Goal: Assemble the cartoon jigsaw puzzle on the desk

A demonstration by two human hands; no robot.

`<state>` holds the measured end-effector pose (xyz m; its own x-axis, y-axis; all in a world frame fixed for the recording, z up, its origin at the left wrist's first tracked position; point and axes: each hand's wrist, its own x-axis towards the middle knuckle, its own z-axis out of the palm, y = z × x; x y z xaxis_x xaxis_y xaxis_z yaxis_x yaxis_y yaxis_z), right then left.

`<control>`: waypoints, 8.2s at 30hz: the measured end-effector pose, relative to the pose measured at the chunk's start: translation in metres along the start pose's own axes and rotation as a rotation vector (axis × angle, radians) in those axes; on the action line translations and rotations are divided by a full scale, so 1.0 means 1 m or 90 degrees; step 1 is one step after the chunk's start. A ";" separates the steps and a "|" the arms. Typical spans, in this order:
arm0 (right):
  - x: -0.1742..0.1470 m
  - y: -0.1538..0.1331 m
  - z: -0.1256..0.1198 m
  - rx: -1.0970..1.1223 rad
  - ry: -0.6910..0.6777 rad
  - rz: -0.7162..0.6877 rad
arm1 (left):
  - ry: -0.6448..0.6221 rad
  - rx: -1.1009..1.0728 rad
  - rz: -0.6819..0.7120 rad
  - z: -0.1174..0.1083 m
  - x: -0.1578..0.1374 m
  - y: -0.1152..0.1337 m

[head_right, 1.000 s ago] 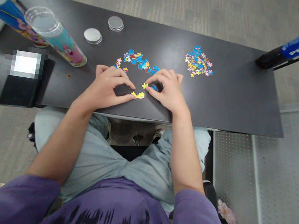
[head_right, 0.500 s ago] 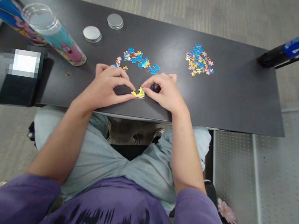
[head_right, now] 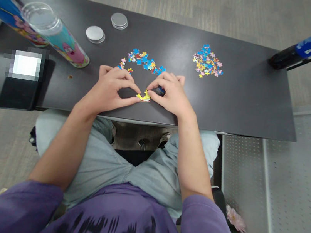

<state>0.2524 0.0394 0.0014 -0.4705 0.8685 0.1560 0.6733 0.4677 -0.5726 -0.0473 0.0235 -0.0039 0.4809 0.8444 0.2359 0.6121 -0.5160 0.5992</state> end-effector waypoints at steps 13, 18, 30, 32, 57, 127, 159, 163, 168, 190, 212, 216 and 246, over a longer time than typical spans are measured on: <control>-0.001 0.013 -0.004 0.015 0.152 0.013 | 0.004 -0.002 0.003 -0.001 0.000 -0.001; -0.008 0.031 -0.020 -0.042 0.224 0.068 | 0.008 -0.001 -0.002 -0.001 -0.001 -0.001; -0.012 0.026 -0.035 -0.097 0.149 0.131 | 0.011 0.012 -0.003 0.000 -0.001 0.000; -0.012 0.022 -0.034 -0.105 0.126 0.141 | 0.012 0.016 -0.001 0.001 -0.001 0.001; -0.015 0.055 -0.028 -0.094 0.184 0.150 | 0.185 0.110 -0.191 -0.006 -0.007 -0.019; 0.039 0.010 -0.010 0.251 0.035 0.033 | 0.261 -0.119 -0.095 0.001 0.018 -0.029; 0.025 0.018 -0.011 0.160 0.008 0.035 | 0.215 -0.089 -0.107 0.001 0.019 -0.023; 0.023 0.014 -0.014 0.130 0.024 0.045 | 0.223 -0.071 -0.117 0.001 0.019 -0.021; 0.020 0.015 -0.013 0.068 0.026 0.022 | 0.234 -0.034 -0.133 0.003 0.016 -0.026; 0.092 0.023 -0.006 -0.046 0.080 0.028 | 0.197 0.034 -0.143 0.010 0.018 -0.026; 0.125 0.009 0.016 -0.074 0.007 -0.041 | 0.200 0.064 -0.170 0.015 0.017 -0.018; 0.125 0.015 0.019 -0.097 0.004 -0.057 | 0.174 0.071 -0.173 0.013 0.017 -0.015; 0.067 -0.006 0.019 0.421 0.055 0.001 | 0.223 -0.032 -0.015 0.007 0.017 -0.005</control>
<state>0.2061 0.0913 -0.0003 -0.4036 0.8920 0.2034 0.1689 0.2912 -0.9416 -0.0377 0.0390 -0.0080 0.2170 0.8585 0.4647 0.5852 -0.4954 0.6420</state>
